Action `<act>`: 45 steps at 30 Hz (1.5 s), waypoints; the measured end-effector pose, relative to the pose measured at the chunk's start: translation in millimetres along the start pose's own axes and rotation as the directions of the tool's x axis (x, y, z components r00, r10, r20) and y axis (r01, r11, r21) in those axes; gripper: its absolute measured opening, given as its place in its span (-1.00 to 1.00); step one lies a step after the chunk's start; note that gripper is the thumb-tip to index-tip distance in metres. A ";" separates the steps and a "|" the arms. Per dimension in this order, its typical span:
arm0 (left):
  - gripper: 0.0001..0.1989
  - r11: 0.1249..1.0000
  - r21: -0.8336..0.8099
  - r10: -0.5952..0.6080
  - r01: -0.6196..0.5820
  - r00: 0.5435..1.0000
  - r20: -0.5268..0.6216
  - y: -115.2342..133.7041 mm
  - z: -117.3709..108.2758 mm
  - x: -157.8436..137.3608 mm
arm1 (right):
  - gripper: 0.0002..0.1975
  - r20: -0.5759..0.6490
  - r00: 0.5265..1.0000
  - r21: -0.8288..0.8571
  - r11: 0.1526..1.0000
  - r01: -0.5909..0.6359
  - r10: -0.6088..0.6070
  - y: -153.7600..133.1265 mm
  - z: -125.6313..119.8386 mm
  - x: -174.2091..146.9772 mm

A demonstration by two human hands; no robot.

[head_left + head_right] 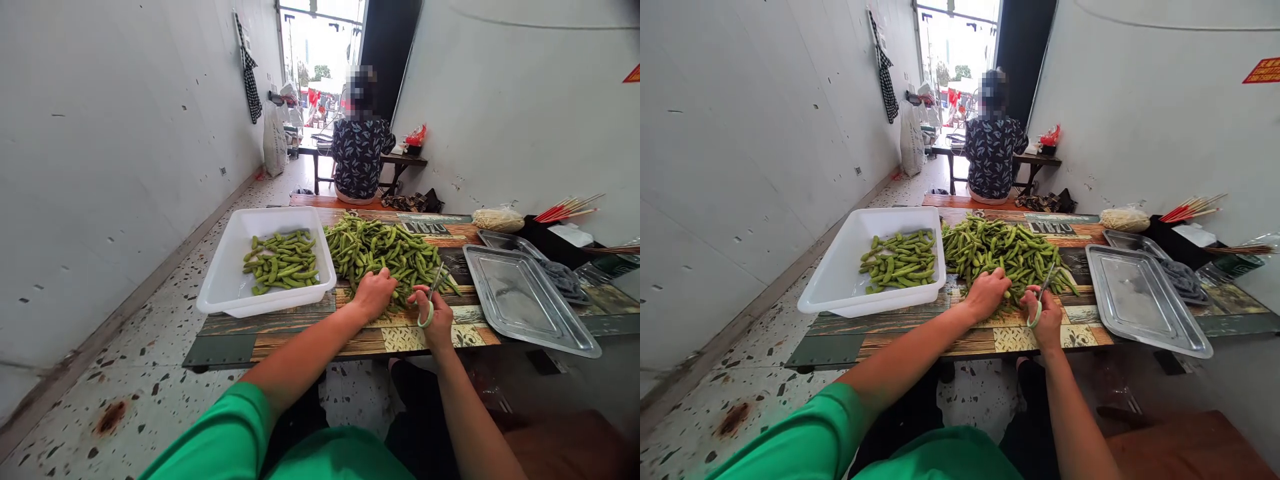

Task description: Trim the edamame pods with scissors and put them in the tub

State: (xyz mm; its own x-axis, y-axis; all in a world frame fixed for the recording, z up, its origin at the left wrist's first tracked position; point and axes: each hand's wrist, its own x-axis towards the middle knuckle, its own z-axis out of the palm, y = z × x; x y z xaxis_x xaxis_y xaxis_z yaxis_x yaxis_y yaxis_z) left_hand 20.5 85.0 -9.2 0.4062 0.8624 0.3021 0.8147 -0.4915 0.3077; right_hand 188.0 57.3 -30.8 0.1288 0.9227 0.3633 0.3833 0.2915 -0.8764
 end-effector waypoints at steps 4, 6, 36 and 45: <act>-0.76 0.964 -0.238 -0.143 0.118 0.986 -0.090 -7.0 -5.7 -1.7 | -0.52 0.052 0.997 -0.215 0.974 0.068 -0.058 -4.4 3.2 -3.9; -0.76 0.908 -0.387 -0.232 0.159 0.961 -0.150 -11.0 -5.8 -1.2 | -0.50 0.066 0.997 -0.301 0.952 0.058 -0.040 -8.9 4.3 -3.7; -0.73 0.939 -0.316 -0.161 0.133 0.985 -0.066 -13.9 -2.3 -1.7 | -0.47 0.401 0.899 -0.430 0.903 0.017 0.174 -26.3 -8.3 18.6; -0.86 0.786 -0.611 -0.294 0.098 0.928 -0.229 -12.0 -6.3 1.3 | -0.62 0.382 0.887 -0.230 0.957 -0.179 0.258 -29.6 -9.4 12.8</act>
State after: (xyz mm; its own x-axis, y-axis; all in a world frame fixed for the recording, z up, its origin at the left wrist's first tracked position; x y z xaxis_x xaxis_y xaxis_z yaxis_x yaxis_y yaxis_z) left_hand 8.6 91.3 -6.9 0.0425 0.9170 0.3966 0.4272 -0.3755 0.8225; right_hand 186.9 58.2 2.8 -0.1367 0.9903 -0.0242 0.5541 0.0561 -0.8306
